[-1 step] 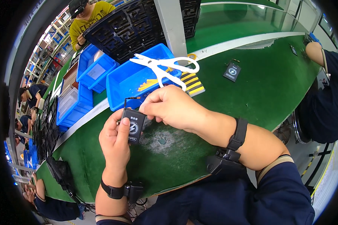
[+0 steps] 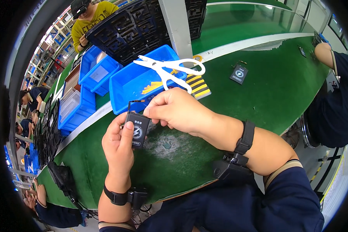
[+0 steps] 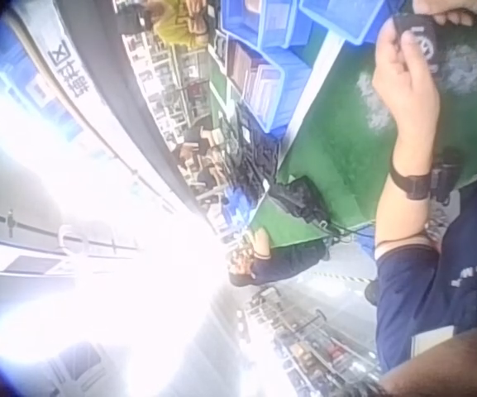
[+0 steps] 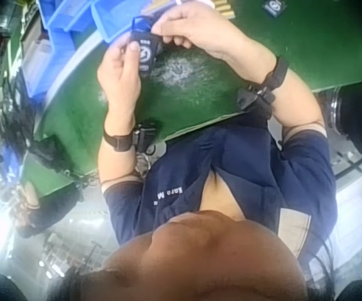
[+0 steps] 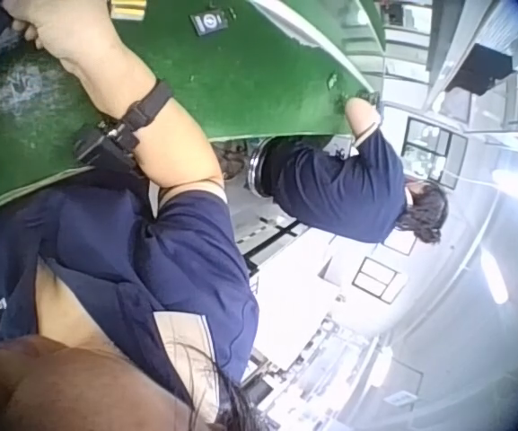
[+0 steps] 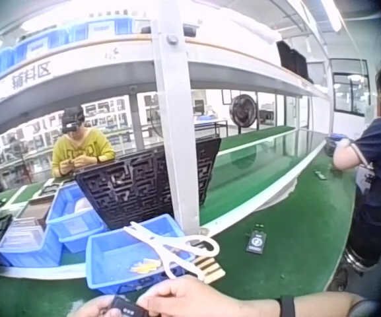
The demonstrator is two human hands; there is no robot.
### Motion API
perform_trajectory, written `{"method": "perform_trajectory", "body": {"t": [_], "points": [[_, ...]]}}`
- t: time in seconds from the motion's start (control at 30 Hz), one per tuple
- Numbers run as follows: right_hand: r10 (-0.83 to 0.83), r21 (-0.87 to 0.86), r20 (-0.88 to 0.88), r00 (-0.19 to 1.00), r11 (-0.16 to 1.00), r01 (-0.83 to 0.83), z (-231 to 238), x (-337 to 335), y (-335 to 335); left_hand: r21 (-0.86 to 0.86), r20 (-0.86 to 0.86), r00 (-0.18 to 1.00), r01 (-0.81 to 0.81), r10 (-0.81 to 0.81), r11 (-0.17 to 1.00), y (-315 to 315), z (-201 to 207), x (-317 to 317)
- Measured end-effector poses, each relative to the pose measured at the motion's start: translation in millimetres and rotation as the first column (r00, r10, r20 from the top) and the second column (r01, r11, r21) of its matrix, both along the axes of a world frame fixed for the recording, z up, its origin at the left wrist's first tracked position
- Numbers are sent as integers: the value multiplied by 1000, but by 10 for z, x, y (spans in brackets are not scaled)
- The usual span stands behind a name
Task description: Trimming labels or tape from electronic components using scissors on an assembly line.
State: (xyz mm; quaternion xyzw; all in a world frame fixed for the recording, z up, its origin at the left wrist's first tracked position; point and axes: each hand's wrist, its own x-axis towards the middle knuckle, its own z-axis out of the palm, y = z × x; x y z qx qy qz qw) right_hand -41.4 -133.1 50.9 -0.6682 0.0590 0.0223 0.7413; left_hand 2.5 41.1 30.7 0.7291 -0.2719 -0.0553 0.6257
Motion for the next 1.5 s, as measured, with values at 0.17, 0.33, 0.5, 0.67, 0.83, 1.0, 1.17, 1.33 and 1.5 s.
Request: {"method": "perform_trajectory", "body": {"t": [0.17, 0.33, 0.5, 0.67, 0.83, 1.0, 1.17, 1.33, 1.5], "points": [[73, 106, -68, 995, 992, -65, -25, 34, -62, -20, -13, 999, 32, -33, 999, -14, 8, 23], [67, 57, -17, 998, 996, -66, -17, 20, -32, -76, -55, 997, 42, -46, 996, -12, -5, 19], [6, -12, 83, 997, 1000, -5, -46, 4, 28, -128, -103, 993, 45, -58, 991, -36, -18, 2], [-35, -184, 262, 965, 979, 85, -142, 22, 63, -145, -122, 991, 45, -63, 988, -25, -13, 4], [17, -55, 89, 996, 998, -12, -41, 2, -6, -130, -107, 988, 97, -112, 987, -23, -31, 30], [48, 162, 31, 998, 985, -52, -49, 4, -15, -86, -79, 986, 138, -145, 987, 4, 9, 10], [87, 195, -15, 996, 977, -82, -82, 22, -62, -30, -64, 985, 160, -161, 987, 1, -20, 43], [92, 151, -17, 996, 985, -88, -55, 23, -64, -28, -109, 982, 154, -156, 988, 13, -1, 30], [80, 64, -2, 997, 995, -80, -58, 22, -66, -35, -130, 978, 160, -163, 987, 7, -13, 21]]}}
